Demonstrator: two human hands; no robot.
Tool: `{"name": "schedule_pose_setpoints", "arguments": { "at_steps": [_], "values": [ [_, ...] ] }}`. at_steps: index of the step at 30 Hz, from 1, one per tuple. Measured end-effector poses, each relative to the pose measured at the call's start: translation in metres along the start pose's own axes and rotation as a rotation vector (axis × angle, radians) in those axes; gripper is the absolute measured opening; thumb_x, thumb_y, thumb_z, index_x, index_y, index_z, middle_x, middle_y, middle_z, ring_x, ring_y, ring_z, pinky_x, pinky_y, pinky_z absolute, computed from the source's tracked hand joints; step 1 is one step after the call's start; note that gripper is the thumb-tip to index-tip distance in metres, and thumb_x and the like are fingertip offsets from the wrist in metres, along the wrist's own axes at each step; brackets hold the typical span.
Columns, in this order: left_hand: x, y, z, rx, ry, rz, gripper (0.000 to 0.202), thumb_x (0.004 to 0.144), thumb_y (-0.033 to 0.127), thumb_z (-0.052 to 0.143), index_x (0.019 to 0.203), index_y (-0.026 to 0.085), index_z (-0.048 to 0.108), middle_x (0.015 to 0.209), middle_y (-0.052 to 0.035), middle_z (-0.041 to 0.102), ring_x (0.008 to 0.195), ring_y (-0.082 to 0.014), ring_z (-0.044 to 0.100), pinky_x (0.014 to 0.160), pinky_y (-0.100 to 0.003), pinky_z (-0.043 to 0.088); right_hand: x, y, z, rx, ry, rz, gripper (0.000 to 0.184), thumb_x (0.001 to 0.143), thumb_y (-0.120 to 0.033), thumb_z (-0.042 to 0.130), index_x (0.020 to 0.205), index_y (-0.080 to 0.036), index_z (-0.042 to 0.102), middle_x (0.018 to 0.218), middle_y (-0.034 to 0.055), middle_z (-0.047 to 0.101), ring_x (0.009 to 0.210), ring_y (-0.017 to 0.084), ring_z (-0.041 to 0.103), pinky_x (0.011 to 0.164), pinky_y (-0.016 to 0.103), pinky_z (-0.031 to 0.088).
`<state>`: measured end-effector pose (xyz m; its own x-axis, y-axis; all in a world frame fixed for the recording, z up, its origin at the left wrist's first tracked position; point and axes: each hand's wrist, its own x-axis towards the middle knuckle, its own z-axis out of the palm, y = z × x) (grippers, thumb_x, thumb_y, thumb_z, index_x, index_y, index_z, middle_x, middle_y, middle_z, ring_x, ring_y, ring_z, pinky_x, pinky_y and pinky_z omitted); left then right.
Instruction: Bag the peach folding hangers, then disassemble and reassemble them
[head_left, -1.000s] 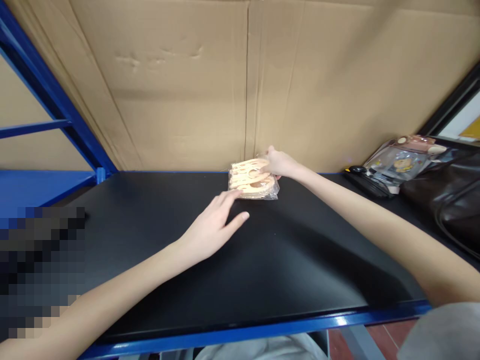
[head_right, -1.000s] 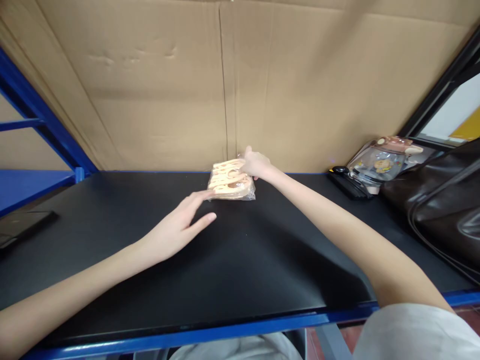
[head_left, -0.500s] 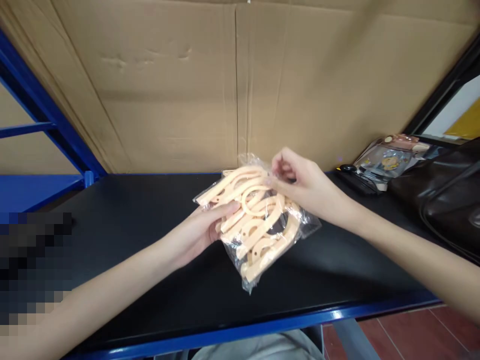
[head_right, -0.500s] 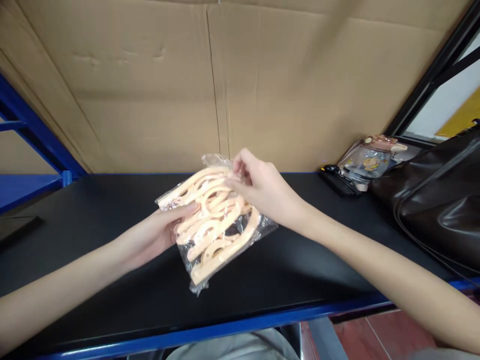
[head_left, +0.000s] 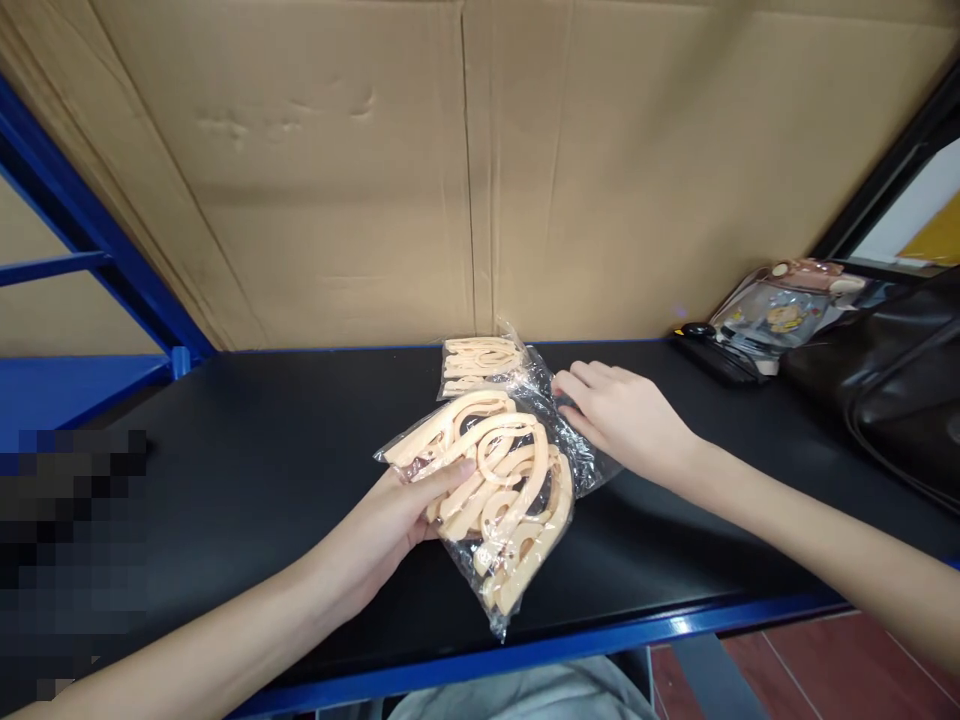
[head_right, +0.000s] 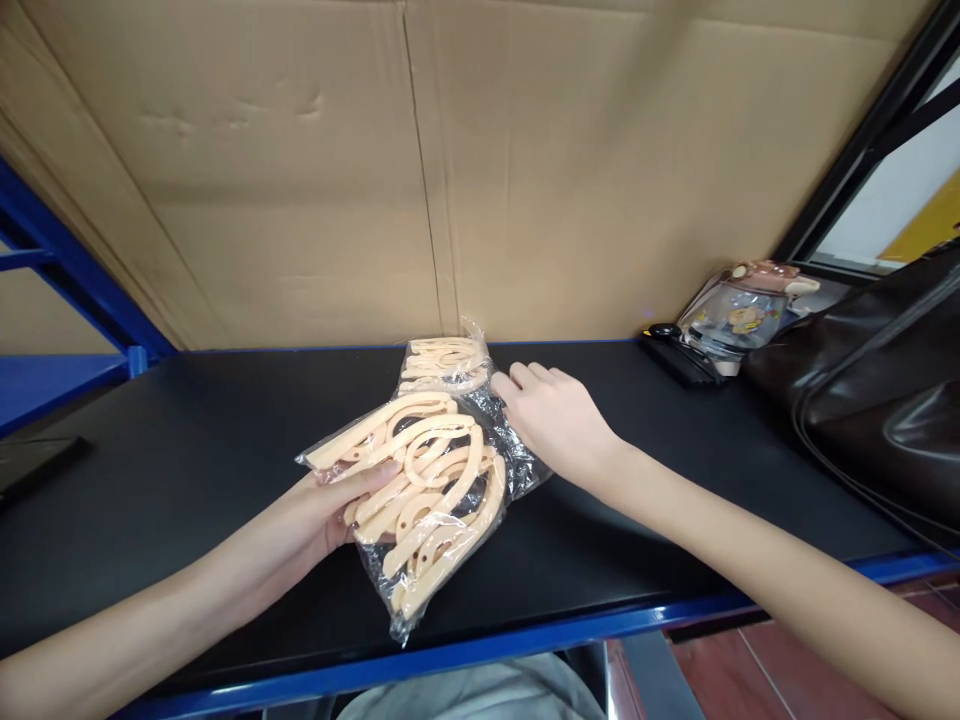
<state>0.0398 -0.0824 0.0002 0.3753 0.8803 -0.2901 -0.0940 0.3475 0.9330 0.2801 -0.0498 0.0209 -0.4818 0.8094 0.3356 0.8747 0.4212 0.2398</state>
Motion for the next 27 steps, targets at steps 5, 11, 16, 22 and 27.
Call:
{"name": "schedule_pose_setpoints", "arguments": {
  "at_steps": [5,11,16,22,27],
  "values": [
    [0.005,0.007,-0.012,0.092,-0.053,0.013,0.058,0.082,0.038,0.071,0.135,0.024,0.053,0.127,-0.0075,0.065,0.109,-0.0255,0.065,0.085,-0.032,0.056,0.000,0.014,0.005,0.433,-0.075,-0.138,0.026,0.095,-0.022,0.045,0.093,-0.020,0.071,0.090,0.0063,0.067,0.086,0.021,0.059,0.075,0.034,0.044],
    [0.012,0.009,-0.019,0.183,-0.050,0.040,0.056,0.079,0.041,0.073,0.131,0.024,0.057,0.128,-0.0069,0.064,0.112,-0.0265,0.063,0.084,-0.032,0.056,0.002,0.019,0.004,1.352,-0.377,0.081,0.043,0.093,-0.051,0.045,0.095,-0.015,0.070,0.087,0.0043,0.069,0.075,0.014,0.061,0.068,0.027,0.051],
    [0.015,0.010,-0.025,0.140,-0.091,0.060,0.053,0.083,0.039,0.070,0.131,0.024,0.057,0.130,-0.0072,0.063,0.112,-0.0256,0.063,0.087,-0.032,0.055,-0.001,0.017,0.005,1.732,-0.363,0.217,0.026,0.090,-0.034,0.055,0.105,-0.018,0.069,0.106,0.0076,0.069,0.097,0.017,0.064,0.089,0.034,0.052],
    [0.016,0.012,-0.026,0.139,-0.099,0.054,0.053,0.083,0.036,0.071,0.132,0.026,0.056,0.131,-0.0064,0.063,0.111,-0.0248,0.064,0.086,-0.031,0.056,-0.005,0.008,0.008,1.882,-0.373,0.279,0.032,0.086,-0.035,0.064,0.115,-0.024,0.057,0.110,0.0052,0.066,0.097,0.016,0.065,0.088,0.034,0.055],
    [0.016,0.012,-0.025,0.152,-0.108,0.046,0.054,0.081,0.037,0.072,0.131,0.025,0.056,0.128,-0.0062,0.065,0.113,-0.0249,0.063,0.088,-0.032,0.055,-0.008,0.003,0.013,1.895,-0.440,0.315,0.047,0.088,-0.041,0.060,0.132,-0.025,0.050,0.115,0.0080,0.065,0.096,0.016,0.066,0.081,0.030,0.058]
  ]
}}
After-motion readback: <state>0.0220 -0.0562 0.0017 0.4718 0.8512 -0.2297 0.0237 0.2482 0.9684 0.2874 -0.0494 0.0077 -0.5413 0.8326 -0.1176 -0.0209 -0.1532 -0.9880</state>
